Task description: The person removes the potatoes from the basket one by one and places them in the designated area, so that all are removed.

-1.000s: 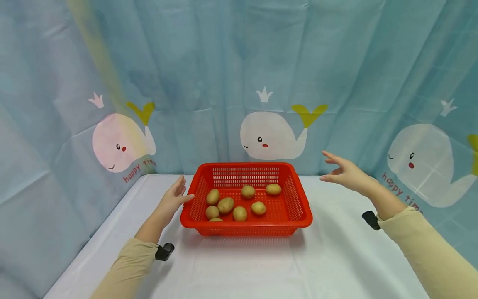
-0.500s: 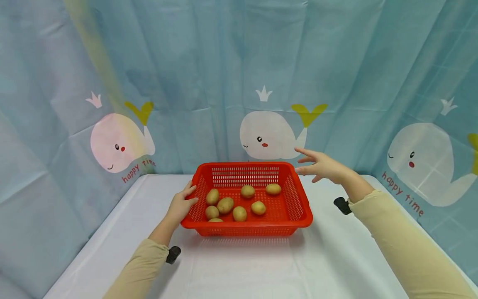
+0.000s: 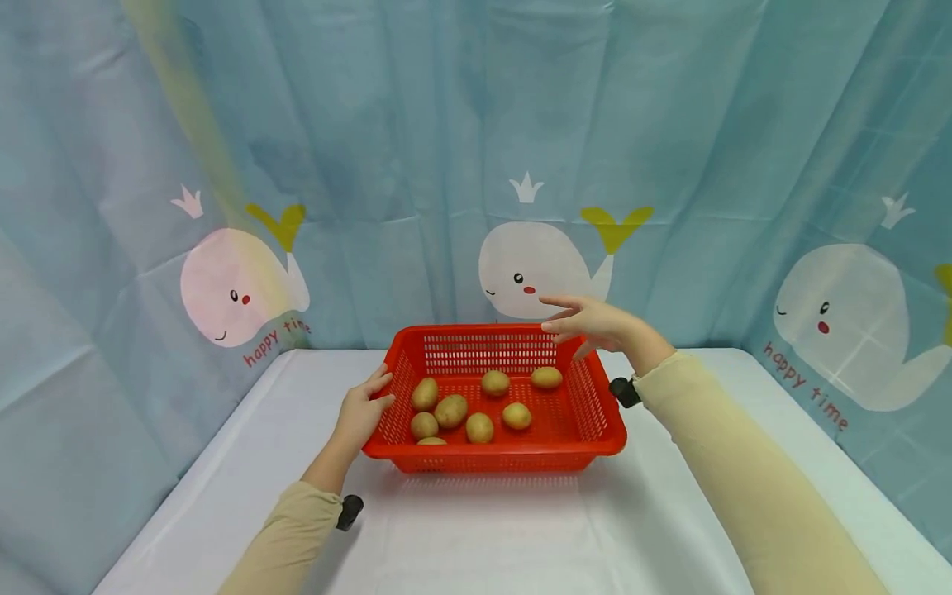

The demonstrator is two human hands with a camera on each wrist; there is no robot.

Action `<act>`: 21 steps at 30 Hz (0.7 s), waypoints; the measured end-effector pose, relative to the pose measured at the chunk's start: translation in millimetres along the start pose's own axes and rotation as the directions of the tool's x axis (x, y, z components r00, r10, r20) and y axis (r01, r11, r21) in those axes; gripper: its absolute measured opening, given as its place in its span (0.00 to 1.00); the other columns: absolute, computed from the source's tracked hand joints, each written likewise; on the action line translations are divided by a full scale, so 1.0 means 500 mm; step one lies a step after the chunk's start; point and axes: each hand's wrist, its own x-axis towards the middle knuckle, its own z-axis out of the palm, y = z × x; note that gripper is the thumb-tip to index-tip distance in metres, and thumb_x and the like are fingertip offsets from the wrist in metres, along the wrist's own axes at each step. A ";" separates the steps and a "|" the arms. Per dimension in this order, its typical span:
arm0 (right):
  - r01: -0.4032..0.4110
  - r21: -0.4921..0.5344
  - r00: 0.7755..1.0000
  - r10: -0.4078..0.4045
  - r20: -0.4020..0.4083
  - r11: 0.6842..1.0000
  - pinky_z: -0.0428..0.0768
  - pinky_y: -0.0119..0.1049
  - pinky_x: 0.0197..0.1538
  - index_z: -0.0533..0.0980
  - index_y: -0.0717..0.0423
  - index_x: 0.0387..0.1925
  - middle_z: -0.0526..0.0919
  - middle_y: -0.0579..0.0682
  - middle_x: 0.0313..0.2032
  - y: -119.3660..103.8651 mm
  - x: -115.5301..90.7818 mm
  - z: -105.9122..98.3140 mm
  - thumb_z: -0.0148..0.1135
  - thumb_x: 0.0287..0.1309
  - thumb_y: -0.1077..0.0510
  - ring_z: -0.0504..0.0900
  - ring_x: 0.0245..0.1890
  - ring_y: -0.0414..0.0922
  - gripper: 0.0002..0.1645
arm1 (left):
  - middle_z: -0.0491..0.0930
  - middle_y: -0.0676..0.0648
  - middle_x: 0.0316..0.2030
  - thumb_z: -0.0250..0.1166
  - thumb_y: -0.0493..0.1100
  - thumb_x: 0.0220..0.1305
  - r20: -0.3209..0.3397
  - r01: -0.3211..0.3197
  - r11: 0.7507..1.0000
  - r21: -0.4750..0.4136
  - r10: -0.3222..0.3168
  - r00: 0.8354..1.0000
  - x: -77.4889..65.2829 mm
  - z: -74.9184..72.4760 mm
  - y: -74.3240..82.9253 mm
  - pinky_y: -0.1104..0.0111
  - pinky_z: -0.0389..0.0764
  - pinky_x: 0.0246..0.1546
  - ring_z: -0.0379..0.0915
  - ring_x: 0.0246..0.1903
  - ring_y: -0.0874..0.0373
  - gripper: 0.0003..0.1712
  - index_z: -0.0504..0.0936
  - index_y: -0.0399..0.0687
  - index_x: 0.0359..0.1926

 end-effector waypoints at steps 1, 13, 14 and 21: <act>-0.012 0.011 1.000 0.012 0.009 1.000 0.74 0.63 0.54 0.49 0.47 0.77 0.60 0.65 0.69 0.000 0.009 0.003 0.56 0.68 0.56 0.67 0.64 0.63 0.41 | 0.56 0.39 0.71 0.53 0.28 0.66 -0.002 -0.003 1.000 -0.004 0.003 1.000 0.000 0.001 -0.001 0.51 0.53 0.69 0.45 0.72 0.43 0.28 0.63 0.26 0.67; -0.254 0.111 0.954 0.231 0.189 0.961 0.72 0.63 0.55 0.52 0.48 0.76 0.51 0.59 0.73 0.033 0.095 0.043 0.57 0.67 0.57 0.59 0.68 0.65 0.41 | 0.59 0.38 0.70 0.54 0.26 0.63 -0.039 -0.026 1.000 -0.016 0.025 0.999 0.001 0.005 -0.006 0.52 0.53 0.69 0.48 0.71 0.43 0.28 0.66 0.24 0.65; -0.268 0.106 0.949 0.244 0.200 0.957 0.71 0.63 0.56 0.53 0.47 0.76 0.51 0.58 0.73 0.035 0.099 0.047 0.57 0.67 0.58 0.60 0.68 0.65 0.41 | 0.59 0.38 0.70 0.54 0.26 0.63 -0.038 -0.023 1.000 -0.014 0.023 0.999 0.002 0.005 -0.007 0.52 0.54 0.69 0.48 0.71 0.43 0.28 0.66 0.25 0.65; -0.354 0.092 0.916 0.326 0.233 0.931 0.70 0.62 0.58 0.55 0.48 0.75 0.56 0.61 0.72 0.055 0.127 0.072 0.58 0.66 0.59 0.61 0.68 0.64 0.40 | 0.58 0.38 0.70 0.53 0.26 0.63 -0.037 -0.014 1.000 -0.023 0.013 0.999 0.004 0.005 -0.008 0.51 0.55 0.68 0.48 0.71 0.43 0.28 0.65 0.25 0.65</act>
